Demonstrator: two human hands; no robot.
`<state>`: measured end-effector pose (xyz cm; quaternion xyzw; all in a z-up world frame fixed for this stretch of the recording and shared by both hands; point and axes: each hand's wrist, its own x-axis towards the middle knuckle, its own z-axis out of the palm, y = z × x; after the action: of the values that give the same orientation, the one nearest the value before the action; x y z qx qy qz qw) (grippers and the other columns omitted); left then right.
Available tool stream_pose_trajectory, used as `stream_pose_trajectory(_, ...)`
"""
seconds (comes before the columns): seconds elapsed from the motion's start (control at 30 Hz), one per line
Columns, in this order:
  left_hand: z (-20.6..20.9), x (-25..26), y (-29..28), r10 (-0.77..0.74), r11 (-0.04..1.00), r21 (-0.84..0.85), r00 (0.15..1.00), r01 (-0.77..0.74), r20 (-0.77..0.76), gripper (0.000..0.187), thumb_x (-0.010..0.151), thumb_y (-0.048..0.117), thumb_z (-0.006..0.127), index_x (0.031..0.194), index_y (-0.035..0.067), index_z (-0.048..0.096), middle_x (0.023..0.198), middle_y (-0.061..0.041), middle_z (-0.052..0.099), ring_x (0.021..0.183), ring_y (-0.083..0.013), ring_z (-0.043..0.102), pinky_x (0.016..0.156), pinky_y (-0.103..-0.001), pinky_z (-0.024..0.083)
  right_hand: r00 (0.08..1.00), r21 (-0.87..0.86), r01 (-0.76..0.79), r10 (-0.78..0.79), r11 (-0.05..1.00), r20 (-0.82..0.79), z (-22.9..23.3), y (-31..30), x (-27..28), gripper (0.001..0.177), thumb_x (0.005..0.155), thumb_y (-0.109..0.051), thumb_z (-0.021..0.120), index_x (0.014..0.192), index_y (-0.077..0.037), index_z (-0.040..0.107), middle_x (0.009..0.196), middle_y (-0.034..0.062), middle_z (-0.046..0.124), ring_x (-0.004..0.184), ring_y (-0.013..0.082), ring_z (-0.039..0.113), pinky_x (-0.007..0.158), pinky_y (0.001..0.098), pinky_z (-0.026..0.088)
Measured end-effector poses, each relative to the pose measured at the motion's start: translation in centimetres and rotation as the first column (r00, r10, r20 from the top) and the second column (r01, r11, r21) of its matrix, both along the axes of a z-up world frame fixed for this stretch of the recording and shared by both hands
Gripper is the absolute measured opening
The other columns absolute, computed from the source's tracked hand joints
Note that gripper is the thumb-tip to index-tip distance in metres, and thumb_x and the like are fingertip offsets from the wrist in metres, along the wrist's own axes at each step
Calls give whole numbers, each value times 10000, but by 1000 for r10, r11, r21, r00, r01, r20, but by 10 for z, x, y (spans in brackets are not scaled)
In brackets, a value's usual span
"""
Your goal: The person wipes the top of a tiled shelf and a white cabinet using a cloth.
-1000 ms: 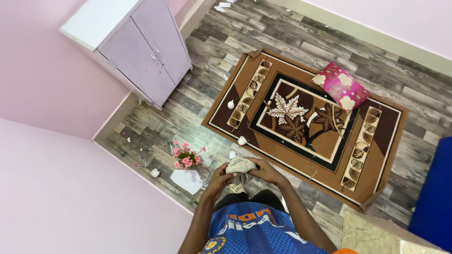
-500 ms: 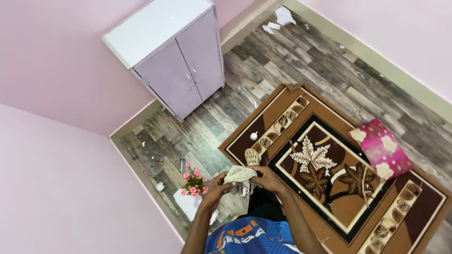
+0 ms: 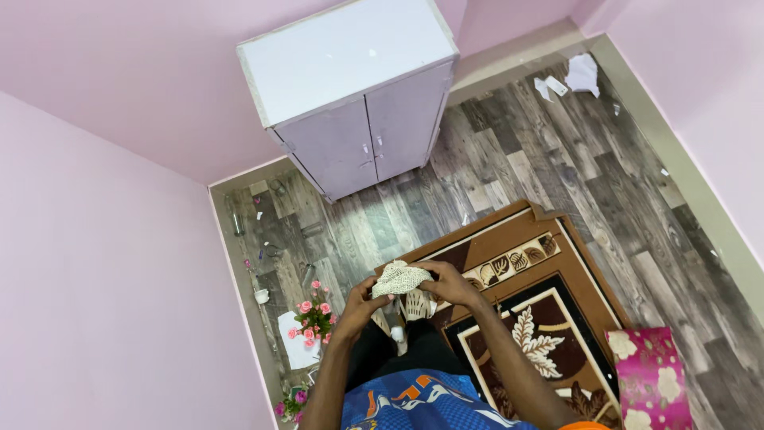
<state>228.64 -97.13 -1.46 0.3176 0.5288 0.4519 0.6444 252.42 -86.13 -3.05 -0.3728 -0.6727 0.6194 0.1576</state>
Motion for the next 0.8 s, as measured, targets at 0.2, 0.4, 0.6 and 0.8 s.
stream_pose_trajectory(0.2, 8, -50, 60, 106, 994, -4, 994, -106, -34, 407, 834, 2, 740, 1237, -10, 682, 1080, -57, 745, 999, -135, 670, 901, -282, 523, 997, 39, -57, 59, 998, -52, 14, 73, -67, 512, 846, 19, 689, 1354, -39, 652, 1264, 148, 718, 1084, 197, 701, 914, 336, 582)
stream_pose_trajectory(0.4, 16, -122, 143, 103, 993, 60, 992, -99, -70, 398, 840, 13, 743, 1234, -1, 689, 1051, -59, 749, 955, -128, 669, 867, -279, 527, 997, -99, 11, -3, 995, 75, 37, 155, -140, 519, 863, 5, 657, 1369, -103, 624, 1337, 81, 662, 938, 224, 733, 793, 327, 643)
stream_pose_trajectory(0.6, 37, -180, 216, 116, 988, 134, 947, -78, -299, 395, 866, 67, 744, 1242, -32, 674, 1014, -115, 733, 911, -171, 664, 810, -303, 525, 999, 74, 27, -24, 997, -43, 59, 219, -207, 539, 836, 54, 656, 1360, -77, 657, 1345, 123, 663, 1121, 235, 686, 857, 345, 615)
stream_pose_trajectory(0.8, 59, -204, 286, 257, 959, 249, 796, -138, -547, 567, 841, 94, 741, 1363, -53, 576, 1365, -233, 616, 1233, -292, 637, 972, -375, 542, 996, 358, 85, -92, 930, 2, 71, 290, -248, 481, 861, 25, 667, 1329, -83, 687, 1407, 147, 617, 1249, 308, 627, 1035, 384, 531)
